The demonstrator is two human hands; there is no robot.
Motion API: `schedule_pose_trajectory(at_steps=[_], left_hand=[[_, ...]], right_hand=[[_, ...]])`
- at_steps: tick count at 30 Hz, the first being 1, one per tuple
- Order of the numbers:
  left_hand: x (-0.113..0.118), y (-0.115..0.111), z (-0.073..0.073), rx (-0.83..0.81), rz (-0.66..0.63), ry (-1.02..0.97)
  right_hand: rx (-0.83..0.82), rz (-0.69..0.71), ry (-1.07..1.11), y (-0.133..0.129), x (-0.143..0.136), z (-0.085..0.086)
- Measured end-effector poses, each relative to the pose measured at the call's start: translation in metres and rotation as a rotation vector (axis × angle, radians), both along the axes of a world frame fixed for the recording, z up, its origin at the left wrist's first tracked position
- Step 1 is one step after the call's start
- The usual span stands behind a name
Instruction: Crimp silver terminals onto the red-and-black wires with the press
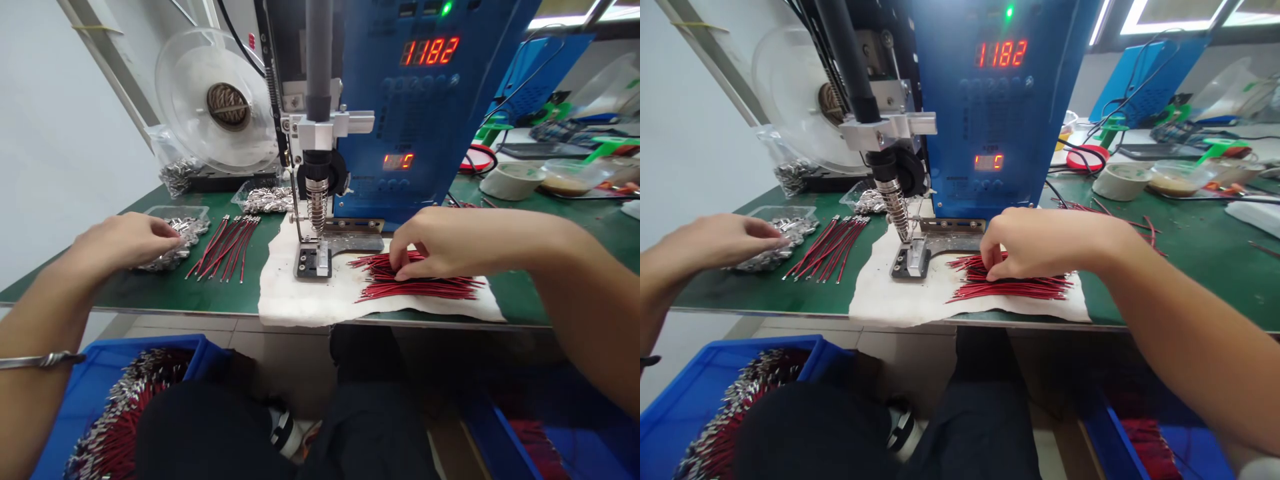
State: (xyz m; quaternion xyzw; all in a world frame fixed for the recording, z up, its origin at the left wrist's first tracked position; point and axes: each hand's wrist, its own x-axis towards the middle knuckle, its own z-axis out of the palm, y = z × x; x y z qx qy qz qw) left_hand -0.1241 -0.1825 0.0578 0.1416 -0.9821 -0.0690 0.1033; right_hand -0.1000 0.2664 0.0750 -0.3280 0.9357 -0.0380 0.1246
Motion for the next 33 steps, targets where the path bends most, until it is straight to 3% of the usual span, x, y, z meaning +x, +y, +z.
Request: schedule_pose_trajectory(at_steps=[3,7,19,25,29,33], left_hand=[[-0.003,0.002,0.003,-0.052,0.043,-0.159],[-0.001,0.003,0.007,-0.012,0.037,-0.171],[-0.002,0.004,0.001,0.098,-0.025,-0.158],[0.015,0.02,0.012,0.071,0.082,0.091],[0.039,0.059,0.013,0.296,0.107,0.45],[0.06,0.114,-0.005,0.766,-0.089,0.614]], right_hand=[[0.054,0.016,-0.049,-0.004,-0.007,0.006],[0.003,0.026,0.01,-0.006,-0.017,0.01],[-0.11,0.121,0.001,-0.005,-0.025,-0.008],[-0.166,0.114,-0.013,-0.003,-0.025,-0.009],[-0.208,0.123,0.002,-0.001,-0.024,-0.007],[-0.277,0.116,0.025,-0.001,-0.023,-0.007]])
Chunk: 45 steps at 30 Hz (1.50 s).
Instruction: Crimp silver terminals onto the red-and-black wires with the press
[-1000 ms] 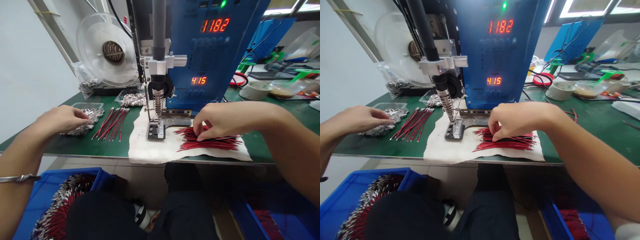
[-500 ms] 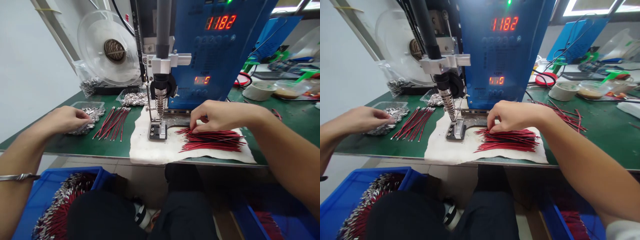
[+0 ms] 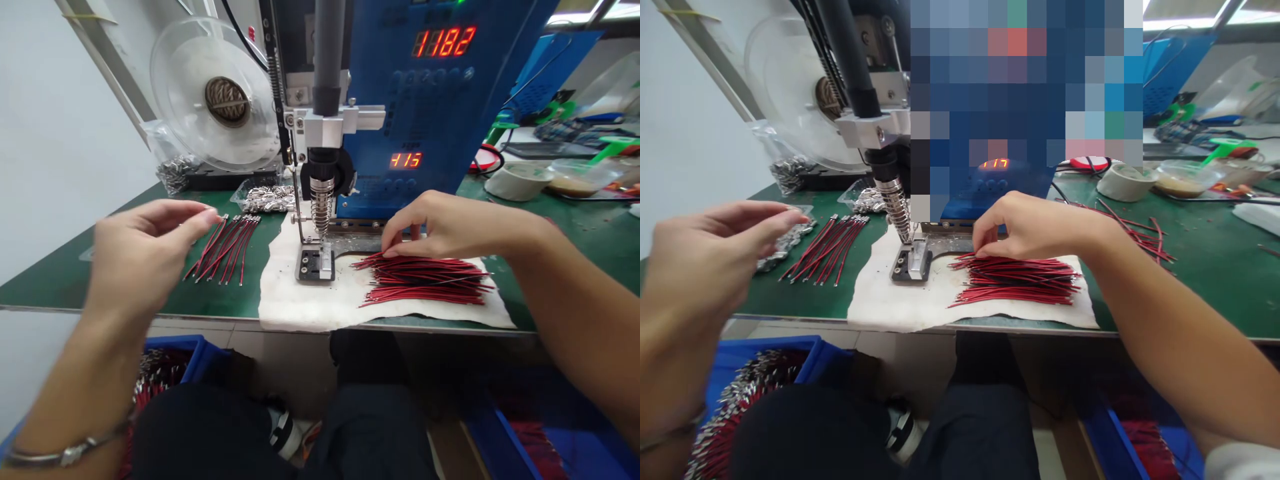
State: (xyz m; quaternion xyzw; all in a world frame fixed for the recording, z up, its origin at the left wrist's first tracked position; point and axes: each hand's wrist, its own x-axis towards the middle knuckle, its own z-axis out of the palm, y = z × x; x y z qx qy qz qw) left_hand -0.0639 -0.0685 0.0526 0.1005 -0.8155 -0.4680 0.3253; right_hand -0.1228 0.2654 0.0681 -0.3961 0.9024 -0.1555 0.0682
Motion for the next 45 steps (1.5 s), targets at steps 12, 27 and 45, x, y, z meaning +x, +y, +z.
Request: schedule_pose_trajectory(at_steps=[12,27,45], left_hand=[[-0.005,0.084,-0.036,0.829,-0.377,0.064],[-0.005,0.083,-0.061,0.646,-0.46,-0.006],[-0.005,0.082,-0.057,0.593,-0.42,0.027]], right_hand=[[-0.32,0.017,-0.021,-0.022,0.003,-0.016],[-0.478,-0.159,0.038,-0.054,0.017,-0.03],[-0.473,-0.074,0.153,-0.058,0.017,-0.03]])
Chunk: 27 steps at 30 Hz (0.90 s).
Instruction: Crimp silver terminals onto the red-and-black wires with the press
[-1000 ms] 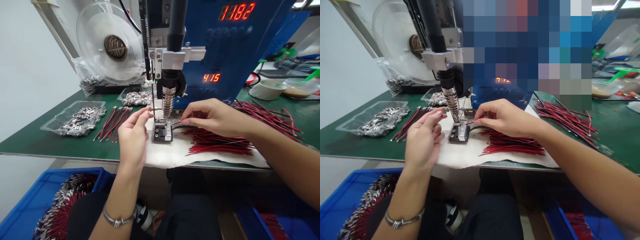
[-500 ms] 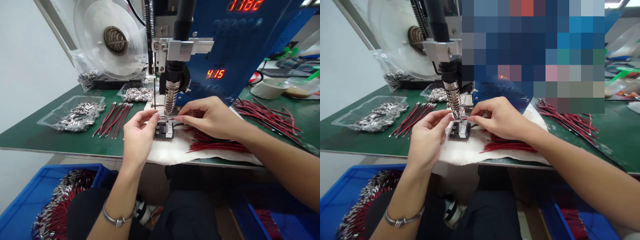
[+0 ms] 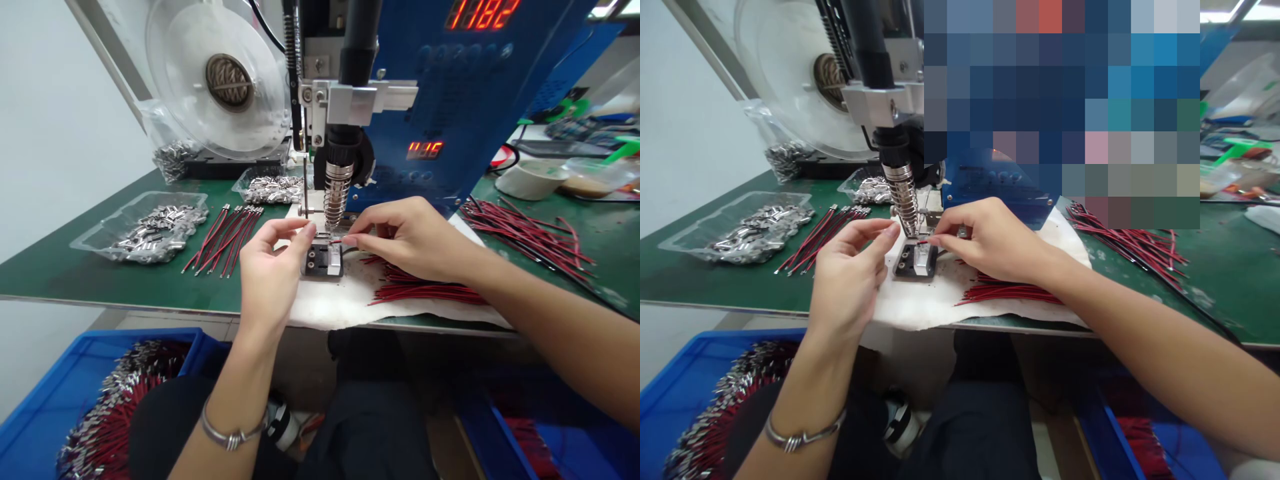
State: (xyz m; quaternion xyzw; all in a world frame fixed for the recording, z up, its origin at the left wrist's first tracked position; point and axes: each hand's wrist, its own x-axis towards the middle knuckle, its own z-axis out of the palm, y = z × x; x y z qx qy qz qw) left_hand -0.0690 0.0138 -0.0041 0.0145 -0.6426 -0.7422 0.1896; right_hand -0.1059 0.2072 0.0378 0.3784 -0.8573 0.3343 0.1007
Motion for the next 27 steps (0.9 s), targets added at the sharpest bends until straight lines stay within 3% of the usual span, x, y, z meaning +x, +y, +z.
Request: schedule_pose_trajectory(at_steps=[9,19,27], left_hand=[[-0.001,0.008,0.008,0.187,-0.023,-0.06],[0.001,0.002,-0.004,0.028,-0.056,-0.059],[0.003,0.002,-0.003,-0.041,-0.043,-0.089]], right_hand=[[0.032,0.0,-0.044,-0.001,0.001,0.001],[0.022,-0.042,-0.058,-0.002,0.006,0.003],[0.025,-0.051,-0.064,-0.004,0.006,0.003]])
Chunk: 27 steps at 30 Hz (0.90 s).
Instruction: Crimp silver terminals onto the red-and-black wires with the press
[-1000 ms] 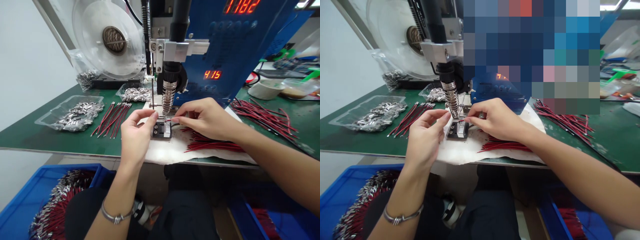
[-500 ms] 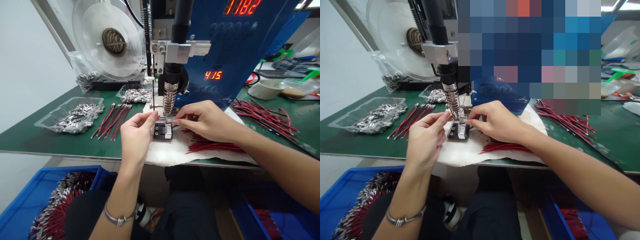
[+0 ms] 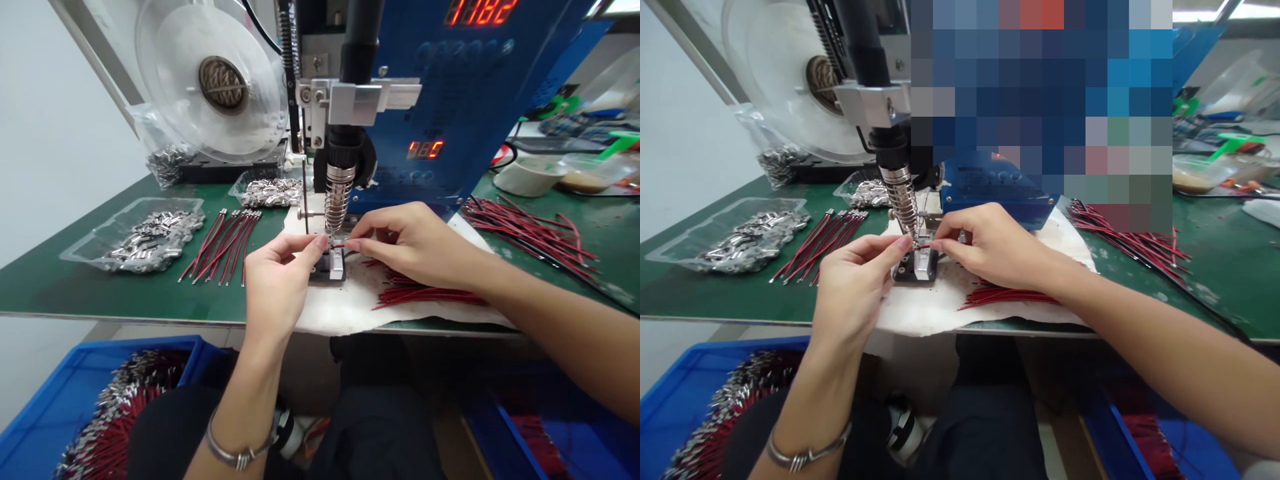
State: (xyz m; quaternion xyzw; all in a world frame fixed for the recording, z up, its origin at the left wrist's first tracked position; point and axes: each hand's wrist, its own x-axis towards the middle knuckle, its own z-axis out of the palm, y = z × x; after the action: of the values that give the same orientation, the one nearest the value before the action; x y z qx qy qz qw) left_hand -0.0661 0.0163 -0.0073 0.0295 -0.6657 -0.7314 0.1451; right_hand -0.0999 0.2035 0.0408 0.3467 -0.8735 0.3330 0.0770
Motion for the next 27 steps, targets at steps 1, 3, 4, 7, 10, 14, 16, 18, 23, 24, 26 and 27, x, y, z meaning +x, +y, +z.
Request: schedule_pose_trajectory(at_steps=[1,3,4,7,10,14,16,18,23,24,26,27], left_hand=[[0.0001,0.0001,0.0,-0.007,0.004,-0.003],[0.0003,0.0001,-0.0008,-0.021,0.013,-0.014],[0.0003,-0.0001,-0.0015,-0.026,0.019,-0.017],[0.0005,-0.0007,-0.0044,-0.028,0.028,-0.015],[0.0006,-0.0007,-0.0057,-0.026,0.02,-0.004],[0.0008,-0.0003,-0.0039,-0.035,0.014,-0.003],[0.001,-0.0004,-0.0029,-0.051,0.015,-0.001],[0.0014,-0.0006,-0.0021,-0.068,0.017,-0.002],[0.0022,0.0,-0.0007,-0.082,0.026,-0.017],[0.0022,0.0001,-0.0006,-0.083,0.026,-0.018],[0.0018,0.0002,-0.0008,-0.083,0.024,-0.016],[0.0016,0.0001,-0.0011,-0.082,0.022,-0.014]], right_hand=[[-0.001,-0.003,-0.004,-0.0003,0.0002,0.0],[-0.001,-0.006,-0.012,-0.0006,0.0006,-0.0002],[-0.002,-0.004,-0.014,-0.0006,0.0007,-0.0004],[-0.007,0.0,-0.008,-0.0002,0.0007,-0.0012],[-0.01,-0.006,-0.009,0.0003,0.0008,-0.0022],[-0.014,-0.01,-0.015,0.0004,0.0016,-0.0028],[-0.017,-0.012,-0.013,0.0001,0.0019,-0.0027],[-0.025,-0.017,-0.011,-0.0003,0.0019,-0.0024],[-0.03,-0.045,-0.03,-0.0009,0.0023,-0.0024],[-0.026,-0.051,-0.036,-0.001,0.0025,-0.0025],[-0.027,-0.062,-0.042,-0.0012,0.0031,-0.0026],[-0.03,-0.066,-0.04,-0.0013,0.0035,-0.0026]])
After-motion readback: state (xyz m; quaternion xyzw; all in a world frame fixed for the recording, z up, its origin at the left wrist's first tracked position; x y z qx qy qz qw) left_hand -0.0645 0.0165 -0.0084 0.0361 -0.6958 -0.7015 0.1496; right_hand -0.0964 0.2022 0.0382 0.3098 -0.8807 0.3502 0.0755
